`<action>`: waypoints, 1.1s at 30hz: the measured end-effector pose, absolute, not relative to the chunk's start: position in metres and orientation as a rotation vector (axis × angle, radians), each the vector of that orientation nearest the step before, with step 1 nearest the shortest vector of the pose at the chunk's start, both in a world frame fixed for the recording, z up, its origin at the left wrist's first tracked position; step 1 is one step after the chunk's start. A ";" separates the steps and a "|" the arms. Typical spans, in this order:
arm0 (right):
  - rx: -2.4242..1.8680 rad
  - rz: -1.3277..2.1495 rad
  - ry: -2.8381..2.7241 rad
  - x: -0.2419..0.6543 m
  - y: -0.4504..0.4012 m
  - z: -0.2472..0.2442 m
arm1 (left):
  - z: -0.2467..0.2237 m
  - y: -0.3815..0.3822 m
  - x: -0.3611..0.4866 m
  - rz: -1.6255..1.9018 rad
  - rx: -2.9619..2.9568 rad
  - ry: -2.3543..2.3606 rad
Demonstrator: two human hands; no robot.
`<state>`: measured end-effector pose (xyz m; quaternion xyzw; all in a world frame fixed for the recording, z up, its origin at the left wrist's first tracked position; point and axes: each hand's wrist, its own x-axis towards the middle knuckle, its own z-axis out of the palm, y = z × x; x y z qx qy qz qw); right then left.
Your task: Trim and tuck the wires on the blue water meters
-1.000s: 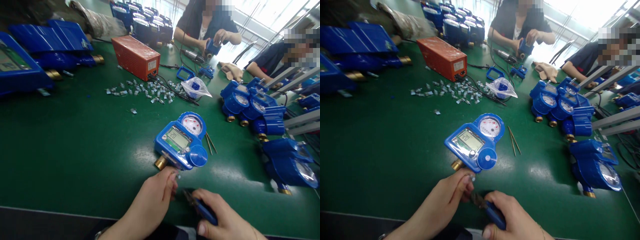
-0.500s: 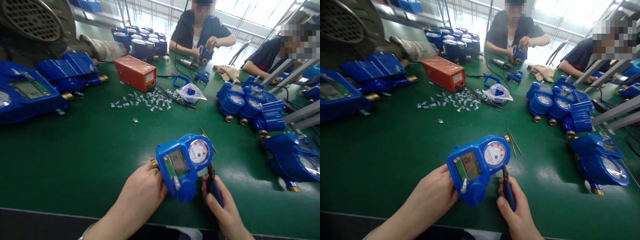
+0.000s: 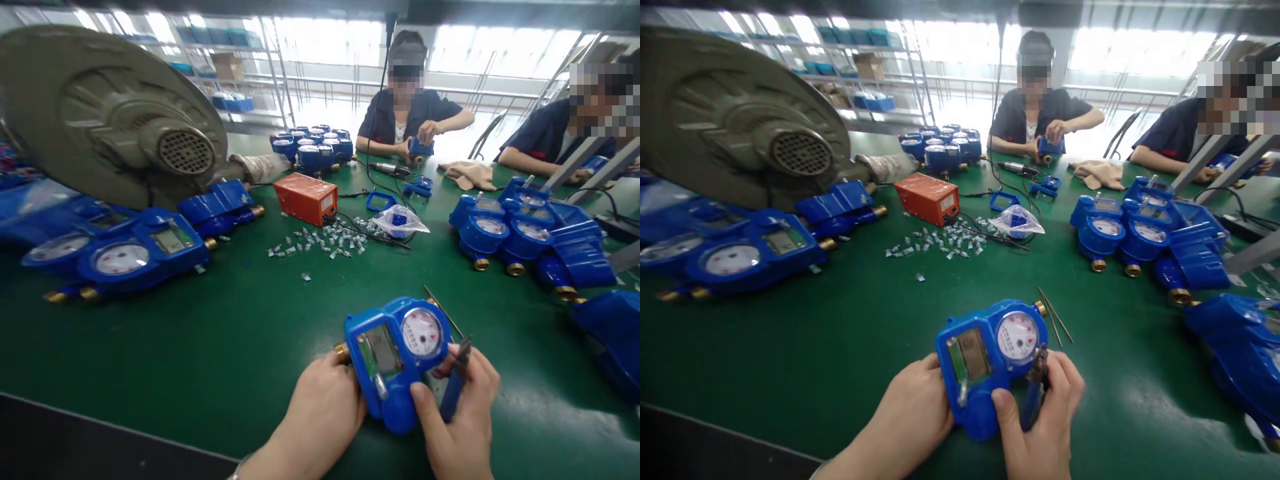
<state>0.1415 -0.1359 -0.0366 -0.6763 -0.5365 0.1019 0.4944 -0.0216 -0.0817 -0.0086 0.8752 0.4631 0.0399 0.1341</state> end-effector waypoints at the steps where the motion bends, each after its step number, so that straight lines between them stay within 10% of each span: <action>1: -1.610 0.207 -1.348 0.140 -0.134 -0.035 | -0.009 -0.083 -0.023 0.135 2.524 1.333; 16: -1.879 0.287 -1.607 0.148 -0.069 0.004 | -0.030 -0.107 -0.039 0.068 2.605 1.613; 23: -1.787 0.357 -1.487 0.141 -0.057 0.010 | 0.022 0.001 -0.103 0.412 2.344 2.210; 33: -2.016 0.138 -1.363 0.232 -0.039 -0.027 | 0.016 0.014 -0.057 0.820 2.204 1.698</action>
